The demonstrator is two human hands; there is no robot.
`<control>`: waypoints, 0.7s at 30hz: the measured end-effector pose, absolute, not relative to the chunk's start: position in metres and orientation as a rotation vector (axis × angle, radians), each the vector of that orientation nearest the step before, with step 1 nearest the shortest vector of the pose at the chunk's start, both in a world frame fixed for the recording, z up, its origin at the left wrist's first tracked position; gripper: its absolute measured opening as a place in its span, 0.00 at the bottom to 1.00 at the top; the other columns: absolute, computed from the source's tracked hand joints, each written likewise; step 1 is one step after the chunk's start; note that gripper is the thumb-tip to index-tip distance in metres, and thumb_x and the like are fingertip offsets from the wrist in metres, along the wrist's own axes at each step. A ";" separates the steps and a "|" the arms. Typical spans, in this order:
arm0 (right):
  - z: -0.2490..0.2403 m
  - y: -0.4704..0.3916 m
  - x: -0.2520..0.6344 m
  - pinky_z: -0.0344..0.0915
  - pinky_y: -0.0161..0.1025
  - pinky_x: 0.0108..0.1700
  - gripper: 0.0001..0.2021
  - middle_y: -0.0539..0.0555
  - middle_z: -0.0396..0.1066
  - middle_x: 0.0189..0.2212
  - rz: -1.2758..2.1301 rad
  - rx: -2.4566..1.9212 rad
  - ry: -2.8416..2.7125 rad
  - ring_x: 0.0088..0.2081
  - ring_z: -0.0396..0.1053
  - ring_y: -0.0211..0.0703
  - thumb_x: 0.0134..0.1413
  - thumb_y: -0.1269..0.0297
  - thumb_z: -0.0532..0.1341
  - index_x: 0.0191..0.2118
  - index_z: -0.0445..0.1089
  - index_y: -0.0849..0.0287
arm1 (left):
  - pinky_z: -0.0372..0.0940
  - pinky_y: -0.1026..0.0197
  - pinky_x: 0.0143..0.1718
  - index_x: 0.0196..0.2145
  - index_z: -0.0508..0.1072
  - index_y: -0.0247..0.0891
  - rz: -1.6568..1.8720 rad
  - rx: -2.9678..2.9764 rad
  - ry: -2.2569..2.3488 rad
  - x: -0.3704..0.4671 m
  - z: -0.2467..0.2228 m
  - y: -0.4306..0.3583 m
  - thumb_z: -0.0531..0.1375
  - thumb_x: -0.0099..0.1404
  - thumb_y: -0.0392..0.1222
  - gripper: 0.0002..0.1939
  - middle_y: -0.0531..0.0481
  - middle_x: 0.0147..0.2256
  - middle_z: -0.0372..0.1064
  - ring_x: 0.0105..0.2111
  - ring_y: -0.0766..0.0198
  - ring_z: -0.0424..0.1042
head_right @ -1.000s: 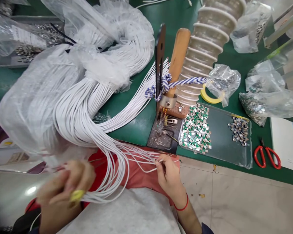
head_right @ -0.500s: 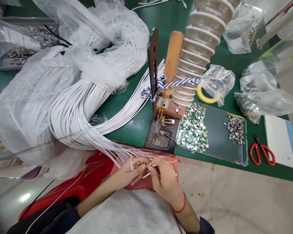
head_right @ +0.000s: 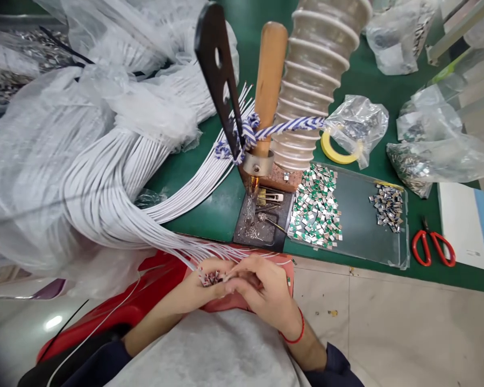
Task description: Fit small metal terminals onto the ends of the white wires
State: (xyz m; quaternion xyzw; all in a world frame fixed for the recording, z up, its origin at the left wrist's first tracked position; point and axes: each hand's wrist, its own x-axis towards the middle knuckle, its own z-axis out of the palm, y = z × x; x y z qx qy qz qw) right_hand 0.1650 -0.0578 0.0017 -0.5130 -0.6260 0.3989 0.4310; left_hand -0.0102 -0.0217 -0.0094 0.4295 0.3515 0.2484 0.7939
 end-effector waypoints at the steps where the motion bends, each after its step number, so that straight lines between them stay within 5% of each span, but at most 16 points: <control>1: 0.003 -0.055 0.165 0.66 0.35 0.25 0.10 0.49 0.74 0.26 1.037 -1.257 -1.553 0.24 0.69 0.39 0.68 0.56 0.61 0.36 0.75 0.54 | 0.53 0.65 0.23 0.21 0.77 0.35 0.576 0.954 0.803 -0.010 -0.007 -0.020 0.69 0.59 0.54 0.19 0.54 0.19 0.62 0.21 0.67 0.57; 8: 0.005 -0.045 0.172 0.68 0.37 0.32 0.05 0.53 0.75 0.33 1.209 -1.184 -1.386 0.34 0.72 0.42 0.65 0.64 0.64 0.40 0.79 0.52 | 0.65 0.62 0.30 0.24 0.81 0.37 0.672 1.071 0.932 -0.007 0.016 -0.010 0.67 0.62 0.53 0.17 0.49 0.22 0.73 0.25 0.61 0.68; 21: 0.009 -0.041 0.170 0.63 0.35 0.29 0.09 0.49 0.69 0.29 0.858 -1.332 -1.433 0.30 0.67 0.39 0.59 0.77 0.64 0.35 0.75 0.54 | 0.64 0.67 0.26 0.29 0.79 0.35 0.627 1.206 0.916 -0.003 0.008 0.013 0.64 0.64 0.41 0.09 0.50 0.25 0.75 0.23 0.65 0.71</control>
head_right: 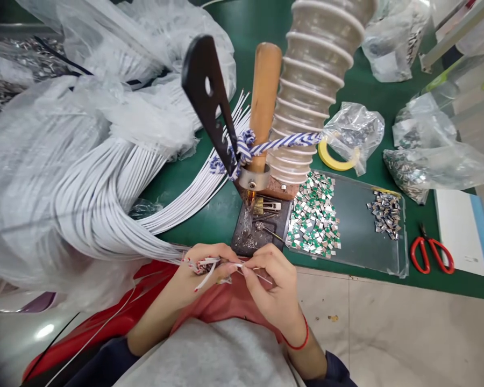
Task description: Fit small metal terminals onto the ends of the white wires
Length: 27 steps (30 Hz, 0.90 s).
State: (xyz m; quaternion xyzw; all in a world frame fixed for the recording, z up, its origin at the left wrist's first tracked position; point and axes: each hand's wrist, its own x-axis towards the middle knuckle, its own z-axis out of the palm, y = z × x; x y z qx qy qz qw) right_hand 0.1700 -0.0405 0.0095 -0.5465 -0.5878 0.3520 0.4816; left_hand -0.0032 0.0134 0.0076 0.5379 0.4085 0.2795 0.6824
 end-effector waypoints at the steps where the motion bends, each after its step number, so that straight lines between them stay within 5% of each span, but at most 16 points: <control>1: 0.009 -0.041 0.171 0.64 0.35 0.29 0.09 0.49 0.69 0.30 0.818 -1.336 -1.464 0.31 0.68 0.40 0.59 0.78 0.64 0.36 0.75 0.54 | 0.64 0.67 0.25 0.29 0.79 0.35 0.625 1.207 0.924 -0.003 0.007 0.014 0.63 0.65 0.41 0.09 0.51 0.24 0.74 0.22 0.66 0.70; 7: 0.002 -0.039 0.174 0.66 0.35 0.30 0.14 0.50 0.70 0.32 0.638 -1.337 -1.570 0.31 0.69 0.40 0.60 0.79 0.62 0.42 0.76 0.50 | 0.62 0.67 0.26 0.28 0.78 0.34 0.600 1.200 0.925 -0.001 0.005 0.015 0.60 0.68 0.43 0.14 0.52 0.23 0.72 0.23 0.67 0.67; 19: 0.002 -0.036 0.173 0.59 0.34 0.29 0.09 0.46 0.66 0.28 1.035 -1.302 -1.301 0.29 0.64 0.37 0.60 0.76 0.63 0.34 0.74 0.53 | 0.66 0.65 0.29 0.27 0.79 0.36 0.728 1.267 0.984 0.007 0.001 0.008 0.63 0.63 0.36 0.08 0.49 0.26 0.79 0.26 0.63 0.73; 27: 0.014 -0.038 0.189 0.59 0.35 0.31 0.08 0.48 0.68 0.31 0.759 -1.536 -1.448 0.32 0.66 0.39 0.62 0.76 0.60 0.36 0.72 0.54 | 0.64 0.68 0.23 0.25 0.81 0.34 0.757 1.182 0.990 -0.002 0.011 0.024 0.65 0.61 0.37 0.08 0.50 0.21 0.75 0.21 0.66 0.70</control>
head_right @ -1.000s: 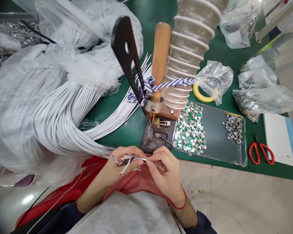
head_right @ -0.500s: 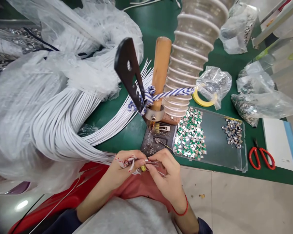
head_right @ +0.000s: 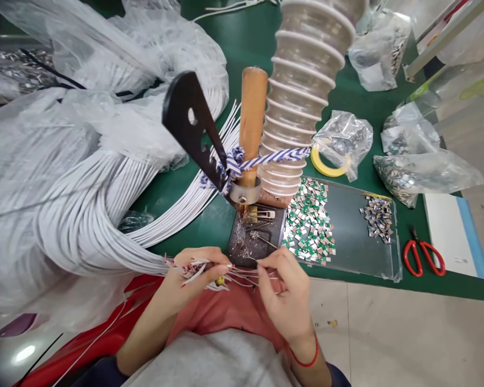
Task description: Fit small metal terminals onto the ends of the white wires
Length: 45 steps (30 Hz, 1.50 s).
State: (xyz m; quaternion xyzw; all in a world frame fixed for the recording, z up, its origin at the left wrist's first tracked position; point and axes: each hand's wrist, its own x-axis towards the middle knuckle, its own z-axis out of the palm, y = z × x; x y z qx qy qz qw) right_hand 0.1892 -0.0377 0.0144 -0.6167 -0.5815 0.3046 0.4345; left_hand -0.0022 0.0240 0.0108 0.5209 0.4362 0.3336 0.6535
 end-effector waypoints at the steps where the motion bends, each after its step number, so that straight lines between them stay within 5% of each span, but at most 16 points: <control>1: 0.015 -0.037 0.198 0.60 0.36 0.31 0.08 0.49 0.69 0.32 0.678 -1.600 -1.470 0.32 0.66 0.40 0.63 0.75 0.60 0.37 0.72 0.54 | 0.65 0.68 0.24 0.26 0.81 0.34 0.743 1.170 0.966 -0.002 0.012 0.027 0.65 0.61 0.37 0.08 0.49 0.23 0.76 0.22 0.66 0.71; 5: 0.009 -0.025 0.238 0.60 0.39 0.34 0.04 0.51 0.71 0.34 0.368 -1.872 -1.530 0.34 0.68 0.44 0.64 0.69 0.61 0.37 0.73 0.55 | 0.67 0.67 0.25 0.31 0.84 0.34 0.670 1.146 0.904 -0.002 0.013 0.032 0.65 0.62 0.37 0.07 0.47 0.27 0.79 0.24 0.65 0.73; 13: -0.006 -0.001 0.266 0.63 0.44 0.38 0.06 0.54 0.70 0.34 0.269 -1.999 -1.665 0.37 0.69 0.50 0.63 0.65 0.60 0.34 0.72 0.54 | 0.65 0.66 0.27 0.29 0.82 0.33 0.654 1.254 0.873 -0.001 0.010 0.029 0.63 0.65 0.36 0.09 0.48 0.26 0.75 0.25 0.64 0.72; 23: 0.011 -0.027 0.234 0.62 0.38 0.30 0.02 0.51 0.73 0.31 0.711 -1.768 -1.335 0.29 0.67 0.43 0.61 0.64 0.64 0.37 0.74 0.54 | 0.63 0.65 0.27 0.28 0.82 0.32 0.562 1.193 0.806 -0.003 0.007 0.028 0.63 0.66 0.40 0.12 0.48 0.26 0.73 0.25 0.65 0.69; 29: 0.016 -0.039 0.188 0.64 0.36 0.28 0.04 0.52 0.74 0.32 1.029 -1.541 -1.321 0.28 0.68 0.41 0.62 0.67 0.64 0.40 0.77 0.54 | 0.71 0.60 0.37 0.29 0.82 0.33 0.617 1.103 0.844 -0.001 0.002 0.024 0.65 0.64 0.42 0.10 0.41 0.38 0.79 0.34 0.59 0.77; 45: 0.008 -0.035 0.172 0.63 0.34 0.28 0.06 0.49 0.74 0.31 1.018 -1.505 -1.317 0.28 0.66 0.38 0.61 0.71 0.64 0.41 0.76 0.52 | 0.66 0.64 0.31 0.23 0.77 0.34 0.663 1.255 0.905 0.002 0.014 0.034 0.62 0.63 0.36 0.11 0.46 0.33 0.74 0.29 0.64 0.72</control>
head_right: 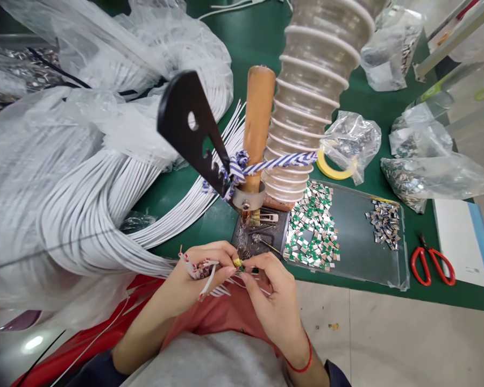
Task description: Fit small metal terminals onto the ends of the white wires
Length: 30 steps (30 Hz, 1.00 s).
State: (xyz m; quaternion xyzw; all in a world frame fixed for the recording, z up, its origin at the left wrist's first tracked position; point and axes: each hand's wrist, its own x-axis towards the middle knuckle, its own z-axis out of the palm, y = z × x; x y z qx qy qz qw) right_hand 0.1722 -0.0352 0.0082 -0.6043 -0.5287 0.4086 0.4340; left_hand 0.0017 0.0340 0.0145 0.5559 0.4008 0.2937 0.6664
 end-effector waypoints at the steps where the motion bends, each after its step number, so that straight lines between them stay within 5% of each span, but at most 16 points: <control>1: 0.008 -0.035 0.172 0.63 0.34 0.28 0.06 0.49 0.74 0.31 1.020 -1.506 -1.319 0.27 0.66 0.38 0.61 0.70 0.64 0.41 0.76 0.53 | 0.66 0.65 0.31 0.23 0.77 0.33 0.665 1.263 0.904 0.001 0.014 0.034 0.62 0.63 0.35 0.11 0.46 0.33 0.74 0.29 0.64 0.72; 14: 0.001 -0.036 0.157 0.63 0.34 0.25 0.03 0.49 0.73 0.29 0.882 -1.520 -1.234 0.24 0.65 0.37 0.61 0.69 0.63 0.39 0.74 0.55 | 0.66 0.64 0.29 0.23 0.75 0.34 0.706 1.298 0.897 0.000 0.015 0.034 0.62 0.65 0.37 0.12 0.47 0.33 0.73 0.29 0.64 0.72; 20: -0.004 -0.038 0.165 0.71 0.38 0.37 0.09 0.51 0.75 0.33 0.726 -1.524 -1.277 0.34 0.73 0.43 0.68 0.68 0.57 0.41 0.76 0.52 | 0.66 0.64 0.33 0.23 0.74 0.34 0.744 1.400 0.942 0.002 0.017 0.035 0.61 0.65 0.34 0.11 0.46 0.32 0.73 0.31 0.64 0.73; 25: -0.013 -0.042 0.172 0.68 0.37 0.30 0.06 0.50 0.75 0.31 0.769 -1.615 -1.231 0.27 0.70 0.40 0.68 0.64 0.59 0.43 0.74 0.53 | 0.66 0.64 0.31 0.24 0.72 0.35 0.729 1.441 0.970 0.005 0.022 0.038 0.59 0.64 0.32 0.11 0.46 0.33 0.73 0.30 0.64 0.73; 30: -0.014 -0.034 0.164 0.68 0.35 0.31 0.07 0.49 0.70 0.28 0.786 -1.502 -1.155 0.29 0.70 0.40 0.66 0.64 0.62 0.34 0.66 0.54 | 0.66 0.64 0.30 0.23 0.71 0.35 0.718 1.456 0.972 0.006 0.024 0.042 0.58 0.63 0.33 0.10 0.46 0.32 0.73 0.29 0.62 0.73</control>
